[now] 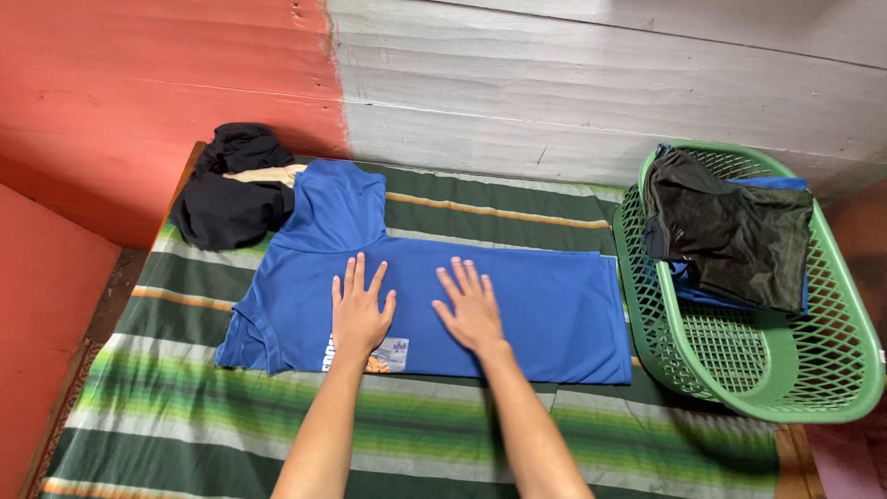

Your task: Folding a blue t-shirt on a flat surface.

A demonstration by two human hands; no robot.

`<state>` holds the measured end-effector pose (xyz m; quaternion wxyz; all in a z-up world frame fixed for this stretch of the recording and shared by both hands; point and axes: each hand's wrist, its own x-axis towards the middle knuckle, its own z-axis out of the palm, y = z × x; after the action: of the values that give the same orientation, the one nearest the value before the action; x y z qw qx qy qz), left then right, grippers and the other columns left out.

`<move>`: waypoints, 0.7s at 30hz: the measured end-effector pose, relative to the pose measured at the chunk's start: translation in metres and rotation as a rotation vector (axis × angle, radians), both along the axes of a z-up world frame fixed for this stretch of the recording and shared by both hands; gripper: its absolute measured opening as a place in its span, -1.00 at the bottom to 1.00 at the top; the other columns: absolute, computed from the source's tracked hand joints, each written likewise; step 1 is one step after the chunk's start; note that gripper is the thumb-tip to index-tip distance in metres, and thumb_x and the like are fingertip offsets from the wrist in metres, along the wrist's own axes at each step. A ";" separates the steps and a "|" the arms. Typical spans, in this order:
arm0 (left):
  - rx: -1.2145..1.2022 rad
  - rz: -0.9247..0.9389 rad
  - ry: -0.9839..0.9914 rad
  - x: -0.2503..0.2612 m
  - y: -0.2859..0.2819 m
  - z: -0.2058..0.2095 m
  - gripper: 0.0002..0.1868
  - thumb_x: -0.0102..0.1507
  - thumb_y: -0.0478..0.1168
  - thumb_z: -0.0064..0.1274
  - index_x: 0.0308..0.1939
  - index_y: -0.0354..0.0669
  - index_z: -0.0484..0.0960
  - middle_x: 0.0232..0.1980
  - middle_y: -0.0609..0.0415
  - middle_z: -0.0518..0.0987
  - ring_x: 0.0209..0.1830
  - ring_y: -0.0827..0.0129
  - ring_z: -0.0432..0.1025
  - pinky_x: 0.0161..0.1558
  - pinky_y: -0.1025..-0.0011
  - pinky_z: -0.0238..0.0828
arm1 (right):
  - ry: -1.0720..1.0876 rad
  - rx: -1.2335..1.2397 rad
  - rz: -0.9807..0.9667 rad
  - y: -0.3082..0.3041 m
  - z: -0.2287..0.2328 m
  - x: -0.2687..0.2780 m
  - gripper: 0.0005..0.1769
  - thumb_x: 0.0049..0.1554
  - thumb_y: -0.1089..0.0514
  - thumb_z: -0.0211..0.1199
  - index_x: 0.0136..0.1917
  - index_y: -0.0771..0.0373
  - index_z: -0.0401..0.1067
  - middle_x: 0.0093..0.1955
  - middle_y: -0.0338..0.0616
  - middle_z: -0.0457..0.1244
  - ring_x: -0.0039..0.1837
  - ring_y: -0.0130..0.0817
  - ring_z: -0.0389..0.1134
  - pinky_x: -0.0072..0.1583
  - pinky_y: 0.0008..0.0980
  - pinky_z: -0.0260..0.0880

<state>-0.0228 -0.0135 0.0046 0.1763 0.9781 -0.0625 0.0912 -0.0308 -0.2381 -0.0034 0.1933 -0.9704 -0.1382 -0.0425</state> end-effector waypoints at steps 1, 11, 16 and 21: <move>0.001 -0.003 0.006 0.000 0.000 0.002 -0.38 0.30 0.08 -0.07 0.46 0.16 0.38 0.62 -0.11 0.08 0.63 0.08 -0.07 0.50 -0.06 -0.18 | 0.006 0.001 -0.003 -0.024 0.004 -0.003 -0.29 0.24 -0.21 0.06 0.59 0.03 0.15 0.68 0.02 -0.10 0.67 0.04 -0.16 0.54 0.16 -0.19; -0.002 0.012 0.011 0.001 -0.002 0.001 -0.37 0.28 0.06 -0.07 0.45 0.16 0.40 0.62 -0.11 0.09 0.64 0.11 -0.07 0.51 -0.04 -0.17 | 0.045 -0.179 -0.576 -0.193 -0.042 -0.008 -0.18 0.27 -0.31 -0.07 0.65 0.11 -0.01 0.72 0.05 -0.25 0.71 0.02 -0.30 0.55 0.17 -0.30; 0.005 0.016 0.017 -0.002 -0.002 0.006 -0.38 0.27 0.05 -0.06 0.44 0.14 0.42 0.62 -0.11 0.10 0.64 0.11 -0.07 0.51 -0.05 -0.17 | 0.009 0.024 -0.261 -0.059 0.000 0.002 -0.21 0.26 -0.24 0.00 0.63 0.13 0.05 0.72 0.00 -0.17 0.74 -0.03 -0.26 0.61 0.10 -0.26; -0.007 0.013 -0.001 0.000 -0.001 0.002 -0.39 0.28 0.05 -0.07 0.44 0.13 0.42 0.61 -0.13 0.11 0.63 0.10 -0.05 0.51 -0.04 -0.17 | 0.129 -0.069 0.065 -0.021 0.018 0.009 -0.25 0.26 -0.29 0.01 0.61 -0.02 0.07 0.71 -0.03 -0.19 0.70 -0.03 -0.26 0.58 0.10 -0.24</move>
<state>-0.0229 -0.0150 0.0068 0.1793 0.9778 -0.0558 0.0931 -0.0218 -0.2595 0.0146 0.1698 -0.9722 -0.1583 0.0313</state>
